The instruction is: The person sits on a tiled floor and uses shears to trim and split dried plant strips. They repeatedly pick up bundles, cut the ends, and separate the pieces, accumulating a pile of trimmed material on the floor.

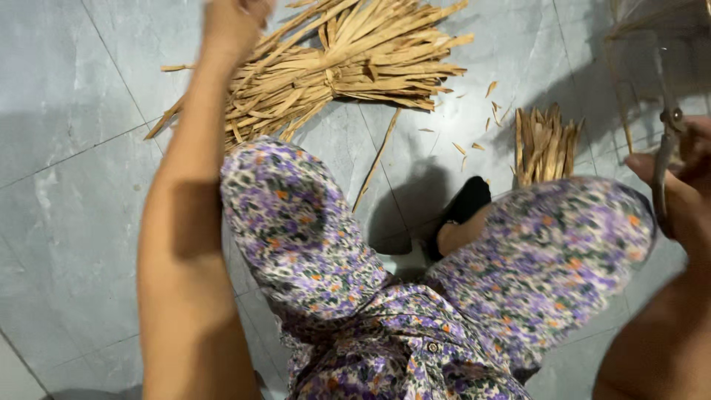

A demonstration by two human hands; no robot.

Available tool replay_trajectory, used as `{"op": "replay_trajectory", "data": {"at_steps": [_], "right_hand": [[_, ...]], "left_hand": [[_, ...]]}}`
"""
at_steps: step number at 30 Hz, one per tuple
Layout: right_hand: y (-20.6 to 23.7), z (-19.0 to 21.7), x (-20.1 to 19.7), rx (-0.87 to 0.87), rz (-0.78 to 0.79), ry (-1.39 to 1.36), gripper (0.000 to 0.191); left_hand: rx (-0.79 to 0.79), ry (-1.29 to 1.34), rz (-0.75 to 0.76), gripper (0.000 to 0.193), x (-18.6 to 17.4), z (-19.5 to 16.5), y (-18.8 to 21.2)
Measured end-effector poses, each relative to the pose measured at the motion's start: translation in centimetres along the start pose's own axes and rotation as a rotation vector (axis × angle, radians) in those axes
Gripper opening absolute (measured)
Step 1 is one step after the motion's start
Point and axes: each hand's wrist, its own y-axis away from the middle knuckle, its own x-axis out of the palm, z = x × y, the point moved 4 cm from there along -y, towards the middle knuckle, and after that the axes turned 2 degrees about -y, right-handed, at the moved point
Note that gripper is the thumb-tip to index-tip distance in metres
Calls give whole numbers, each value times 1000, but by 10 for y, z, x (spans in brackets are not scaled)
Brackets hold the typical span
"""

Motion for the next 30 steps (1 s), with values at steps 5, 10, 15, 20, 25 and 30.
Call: {"op": "replay_trajectory", "data": {"at_steps": [5,10,15,20,25,30], "right_hand": [[5,122,53,-196,225,144,50],[-14,130,96,-125,100,957,49],[-40,109,90,72,150,1052,61],[-45,95,84,95,152,1012,60],[-41,100,83,18,169,914,59],[-28,119,91,-99,122,786,59]], "left_hand": [[-131,-288,191,31,56,45,-14],[-272,-502,310,67,90,66,-28],[-105,-545,242,82,108,70,-54],[-235,-646,383,71,121,77,-66],[-161,-491,330,37,127,58,-37],[11,-439,221,49,116,25,22]]}}
